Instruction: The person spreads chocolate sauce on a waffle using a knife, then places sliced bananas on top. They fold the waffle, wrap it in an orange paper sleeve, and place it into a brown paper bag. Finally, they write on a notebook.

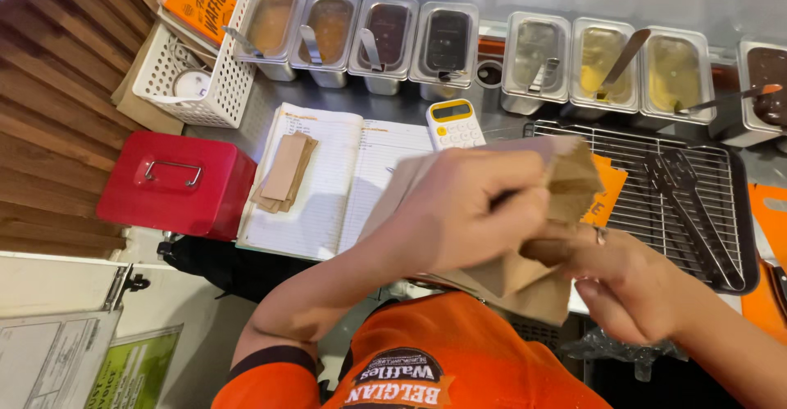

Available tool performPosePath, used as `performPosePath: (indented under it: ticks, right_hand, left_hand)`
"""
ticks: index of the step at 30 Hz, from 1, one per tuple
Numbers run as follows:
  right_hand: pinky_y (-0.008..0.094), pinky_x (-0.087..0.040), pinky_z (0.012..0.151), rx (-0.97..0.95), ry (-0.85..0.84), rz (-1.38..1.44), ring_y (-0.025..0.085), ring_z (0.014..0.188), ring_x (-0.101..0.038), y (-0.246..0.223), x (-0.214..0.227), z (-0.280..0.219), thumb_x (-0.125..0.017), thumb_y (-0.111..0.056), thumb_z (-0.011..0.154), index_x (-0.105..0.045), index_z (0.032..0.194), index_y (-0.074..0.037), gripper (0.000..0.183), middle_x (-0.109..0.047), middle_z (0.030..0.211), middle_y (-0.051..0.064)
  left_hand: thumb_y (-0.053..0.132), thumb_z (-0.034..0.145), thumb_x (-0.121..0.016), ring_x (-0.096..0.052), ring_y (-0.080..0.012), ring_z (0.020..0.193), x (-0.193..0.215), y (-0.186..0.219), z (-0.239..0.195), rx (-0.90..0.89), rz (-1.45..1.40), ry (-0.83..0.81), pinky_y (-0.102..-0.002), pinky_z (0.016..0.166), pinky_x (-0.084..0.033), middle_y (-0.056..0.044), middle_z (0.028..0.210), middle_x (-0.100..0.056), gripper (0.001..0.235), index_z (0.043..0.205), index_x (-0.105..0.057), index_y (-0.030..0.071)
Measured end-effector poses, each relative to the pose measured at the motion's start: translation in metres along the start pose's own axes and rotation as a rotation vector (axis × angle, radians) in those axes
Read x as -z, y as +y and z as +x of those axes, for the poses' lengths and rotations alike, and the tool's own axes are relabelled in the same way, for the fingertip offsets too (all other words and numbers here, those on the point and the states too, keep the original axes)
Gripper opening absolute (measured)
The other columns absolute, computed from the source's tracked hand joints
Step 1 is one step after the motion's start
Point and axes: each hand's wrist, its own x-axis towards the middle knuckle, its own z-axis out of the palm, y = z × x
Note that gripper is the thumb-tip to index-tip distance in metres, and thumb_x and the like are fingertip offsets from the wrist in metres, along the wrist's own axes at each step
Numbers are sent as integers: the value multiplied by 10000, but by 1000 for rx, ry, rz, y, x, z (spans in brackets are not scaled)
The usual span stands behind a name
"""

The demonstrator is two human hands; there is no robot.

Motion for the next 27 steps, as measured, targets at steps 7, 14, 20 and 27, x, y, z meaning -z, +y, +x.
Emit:
performPosePath:
  ticks: [7, 14, 20, 27]
  right_hand:
    - [403, -522, 879, -95, 158, 309, 327, 1045, -633, 22, -28, 35, -651, -154, 805, -593, 1188, 14, 422, -656, 1263, 207]
    - [406, -499, 914, -148, 246, 498, 329, 1093, -608, 37, -47, 44, -637, -147, 841, -570, 1226, 28, 429, -634, 1291, 206]
    - [409, -479, 943, -160, 304, 519, 330, 1134, -586, 50, -53, 65, -624, -141, 871, -551, 1259, 40, 434, -616, 1316, 206]
    - [412, -456, 978, -244, 405, 491, 332, 1182, -560, 50, -62, 56, -610, -134, 906, -528, 1297, 54, 441, -593, 1345, 206]
  left_hand:
    - [240, 938, -631, -694, -287, 712, -29, 8, 1, -211, 222, -81, -400, 627, -531, -63, 749, -673, 148, 875, -581, 115]
    - [244, 909, -674, -640, -300, 577, -103, -18, -12, -414, 452, -151, -420, 539, -507, -120, 720, -623, 222, 869, -571, 51]
    - [273, 920, -700, -646, -264, 591, -99, -18, -7, -464, 578, -134, -393, 514, -493, -98, 781, -600, 245, 871, -566, 73]
    - [429, 844, -795, -592, -388, 1238, -13, 29, -14, -497, 564, 82, -500, 1084, -502, -128, 1273, -610, 465, 1167, -654, 125]
